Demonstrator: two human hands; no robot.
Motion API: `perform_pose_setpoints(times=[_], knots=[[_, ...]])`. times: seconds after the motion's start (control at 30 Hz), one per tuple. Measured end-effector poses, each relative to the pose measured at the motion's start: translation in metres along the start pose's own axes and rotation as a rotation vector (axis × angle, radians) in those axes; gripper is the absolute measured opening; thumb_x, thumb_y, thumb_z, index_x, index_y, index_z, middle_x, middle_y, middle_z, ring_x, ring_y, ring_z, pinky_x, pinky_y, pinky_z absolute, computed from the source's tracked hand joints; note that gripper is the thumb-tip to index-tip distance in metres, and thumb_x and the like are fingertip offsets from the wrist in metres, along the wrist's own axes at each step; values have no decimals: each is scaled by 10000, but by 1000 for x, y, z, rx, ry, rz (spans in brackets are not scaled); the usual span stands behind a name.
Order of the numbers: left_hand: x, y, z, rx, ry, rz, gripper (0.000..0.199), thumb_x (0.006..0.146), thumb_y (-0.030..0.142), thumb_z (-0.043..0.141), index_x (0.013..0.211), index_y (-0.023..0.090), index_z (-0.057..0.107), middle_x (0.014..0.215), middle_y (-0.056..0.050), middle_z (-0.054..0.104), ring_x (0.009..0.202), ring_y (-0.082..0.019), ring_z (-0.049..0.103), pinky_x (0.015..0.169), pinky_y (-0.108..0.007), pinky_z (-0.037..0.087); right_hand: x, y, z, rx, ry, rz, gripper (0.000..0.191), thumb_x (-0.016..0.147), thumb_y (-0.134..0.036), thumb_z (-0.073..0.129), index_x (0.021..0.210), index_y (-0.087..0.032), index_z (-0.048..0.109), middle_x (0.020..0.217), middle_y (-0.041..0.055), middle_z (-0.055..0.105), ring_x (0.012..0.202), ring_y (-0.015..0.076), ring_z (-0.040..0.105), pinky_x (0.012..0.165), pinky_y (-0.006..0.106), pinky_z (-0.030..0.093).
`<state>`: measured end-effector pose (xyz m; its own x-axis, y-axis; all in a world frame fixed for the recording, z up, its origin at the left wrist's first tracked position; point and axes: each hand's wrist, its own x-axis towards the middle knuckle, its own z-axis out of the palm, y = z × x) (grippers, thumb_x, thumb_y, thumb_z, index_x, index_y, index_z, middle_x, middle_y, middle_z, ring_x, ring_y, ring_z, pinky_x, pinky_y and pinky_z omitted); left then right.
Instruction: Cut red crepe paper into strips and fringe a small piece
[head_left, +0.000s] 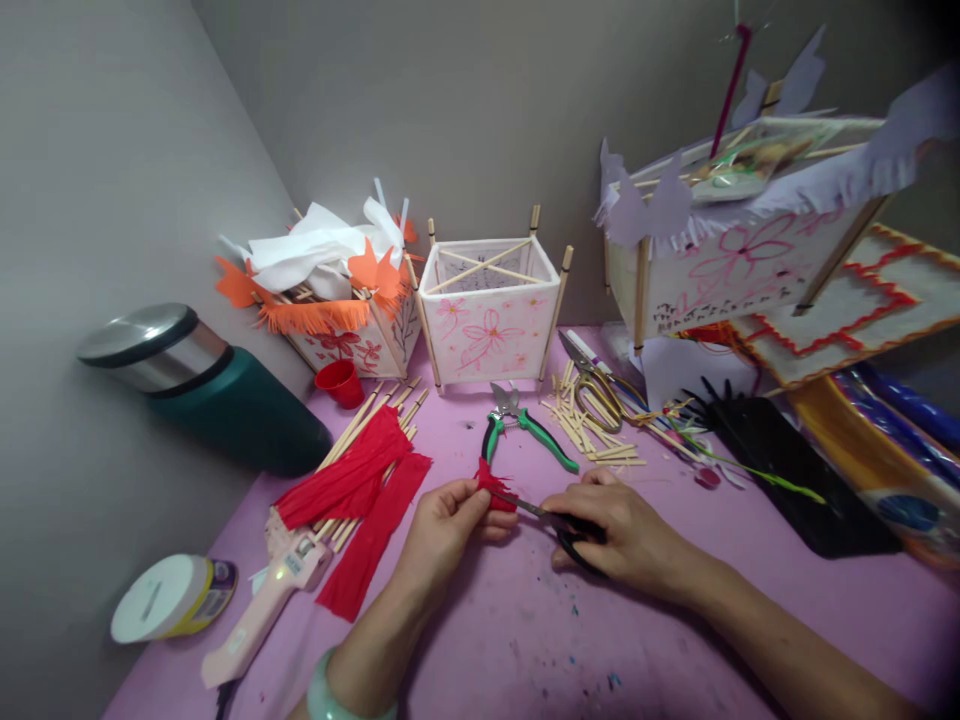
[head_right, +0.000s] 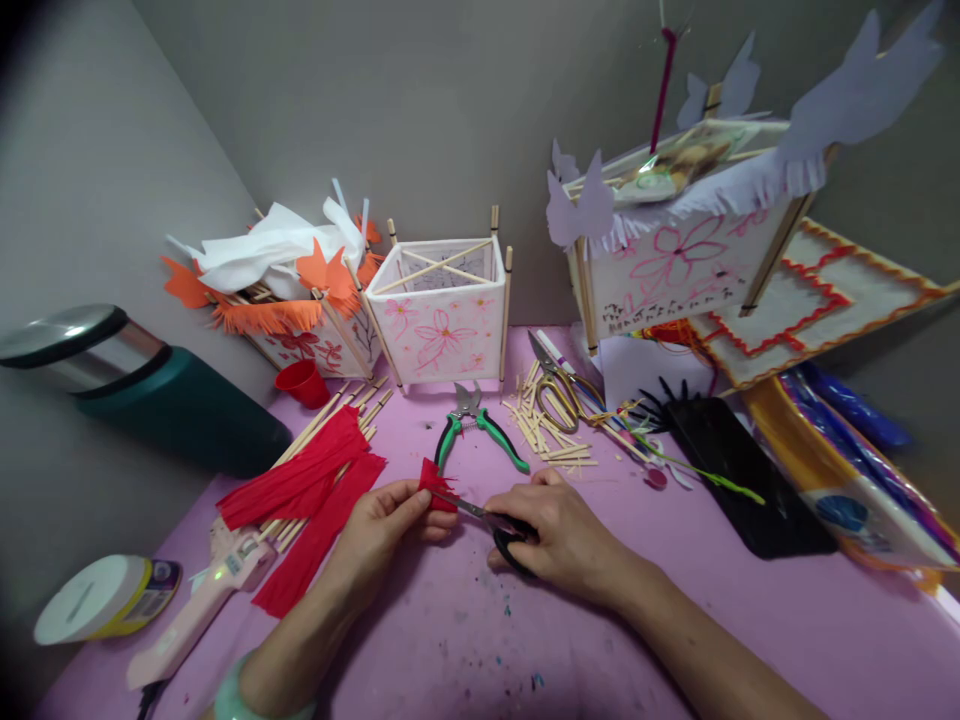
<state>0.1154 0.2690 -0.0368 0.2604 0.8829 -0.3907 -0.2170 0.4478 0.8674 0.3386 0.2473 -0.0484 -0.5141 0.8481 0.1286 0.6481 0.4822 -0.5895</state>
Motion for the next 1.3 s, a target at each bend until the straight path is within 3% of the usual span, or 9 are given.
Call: perform_pose_setpoints(times=[0.53, 0.8, 1.0, 1.3], knots=[[0, 6, -3, -41, 33, 26, 477, 585, 462, 866, 787, 66, 691, 709, -149, 755, 583, -193, 700, 611, -285, 548, 1, 0, -2, 21, 10, 20, 232, 806, -352, 748, 981, -221, 670, 786, -23, 704, 709, 155, 581, 738, 322, 336], [-1, 11, -7, -53, 62, 44, 378, 671, 414, 819, 811, 96, 671, 700, -110, 758, 581, -190, 695, 616, -282, 549, 3, -10, -11, 50, -32, 34, 246, 768, -357, 772, 949, -235, 660, 679, -36, 654, 649, 150, 547, 741, 335, 343], [0, 7, -6, -54, 43, 35, 443, 632, 430, 848, 820, 68, 675, 726, -163, 754, 591, -205, 703, 616, -300, 553, 3, -8, -9, 43, -46, 33, 299, 751, -376, 784, 977, -216, 672, 705, -44, 657, 654, 141, 557, 744, 327, 333], [1, 2, -6, -72, 40, 36, 401, 638, 416, 846, 778, 92, 655, 712, -145, 753, 612, -210, 713, 625, -304, 559, 3, -7, -8, 21, -43, 31, 298, 757, -382, 785, 974, -212, 671, 724, -38, 667, 671, 144, 545, 737, 320, 316]])
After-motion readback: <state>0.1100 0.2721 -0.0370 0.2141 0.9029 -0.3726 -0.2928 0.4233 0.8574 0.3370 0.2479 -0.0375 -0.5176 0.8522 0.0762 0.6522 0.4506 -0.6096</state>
